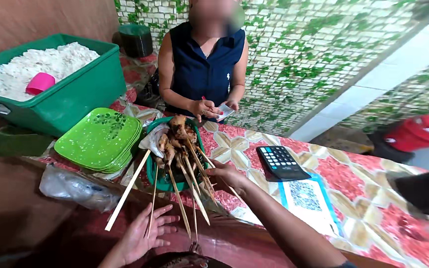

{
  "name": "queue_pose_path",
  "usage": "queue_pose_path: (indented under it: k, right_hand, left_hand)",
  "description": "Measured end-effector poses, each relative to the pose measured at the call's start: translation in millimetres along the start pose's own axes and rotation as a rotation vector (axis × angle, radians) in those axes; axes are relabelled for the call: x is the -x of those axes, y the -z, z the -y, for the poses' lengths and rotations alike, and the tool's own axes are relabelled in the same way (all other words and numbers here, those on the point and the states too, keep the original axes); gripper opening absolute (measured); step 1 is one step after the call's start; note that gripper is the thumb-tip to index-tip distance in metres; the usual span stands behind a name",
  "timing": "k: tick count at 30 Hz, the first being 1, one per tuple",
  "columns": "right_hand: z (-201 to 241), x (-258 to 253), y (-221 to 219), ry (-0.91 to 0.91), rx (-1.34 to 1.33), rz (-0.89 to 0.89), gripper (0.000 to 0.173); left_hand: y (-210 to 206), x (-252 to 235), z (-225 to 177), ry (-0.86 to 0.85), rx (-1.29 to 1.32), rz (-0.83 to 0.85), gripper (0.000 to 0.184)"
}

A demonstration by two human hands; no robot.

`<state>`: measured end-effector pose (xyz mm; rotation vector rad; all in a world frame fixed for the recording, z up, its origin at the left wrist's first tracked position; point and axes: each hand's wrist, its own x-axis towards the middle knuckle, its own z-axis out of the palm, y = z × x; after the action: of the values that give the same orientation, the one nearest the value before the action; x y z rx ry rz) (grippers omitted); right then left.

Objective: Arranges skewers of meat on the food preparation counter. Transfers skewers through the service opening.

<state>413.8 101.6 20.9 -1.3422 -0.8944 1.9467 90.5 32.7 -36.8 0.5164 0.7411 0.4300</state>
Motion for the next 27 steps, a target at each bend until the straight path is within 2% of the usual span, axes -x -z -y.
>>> queue_pose_path:
  k: [5, 11, 16, 18, 19, 21, 23, 24, 25, 26, 27]
  right_hand:
    - [7.6, 1.1, -0.9, 0.007, 0.081, -0.027, 0.068]
    - [30.8, 5.7, 5.2, 0.006, 0.460, -0.111, 0.060]
    - [37.5, 6.5, 9.0, 0.052, 0.475, -0.089, 0.066]
    - [35.5, 6.0, 7.8, 0.038, 0.528, -0.091, 0.069]
    - [35.2, 6.9, 7.1, 0.031, 0.552, -0.095, 0.070]
    - [38.6, 9.4, 7.9, 0.038, 0.571, -0.092, 0.070]
    - [40.8, 10.2, 12.5, 0.060, 0.525, -0.073, 0.066]
    - [38.6, 9.9, 15.5, 0.072, 0.486, -0.061, 0.065]
    - [36.7, 8.8, 18.1, 0.079, 0.445, -0.051, 0.064]
    - [37.1, 7.7, 19.2, 0.083, 0.417, -0.046, 0.063]
    - [38.3, 7.1, 19.4, 0.088, 0.400, -0.044, 0.063]
  left_hand:
    - [-1.1, -6.7, -0.4, -0.005, 0.014, 0.013, 0.070]
    - [-0.1, -8.5, 1.0, -0.021, 0.008, 0.042, 0.065]
    - [-1.5, -11.1, 4.1, -0.020, 0.027, 0.032, 0.063]
    - [-1.5, -5.6, 3.0, -0.004, -0.048, -0.002, 0.065]
    - [-3.0, 3.9, 1.5, 0.007, -0.169, -0.054, 0.067]
    - [-5.3, 36.7, -3.0, 0.017, -0.605, -0.209, 0.066]
    - [-14.9, 78.4, -19.8, 0.005, -1.031, -0.377, 0.050]
    - [-24.4, 94.3, -31.7, -0.086, -1.184, -0.432, 0.041]
    - [-33.4, 100.1, -44.7, -0.259, -1.330, -0.471, 0.034]
    - [-41.8, 93.4, -59.1, -0.471, -1.478, -0.497, 0.032]
    - [-50.9, 76.3, -74.6, -0.668, -1.631, -0.490, 0.039]
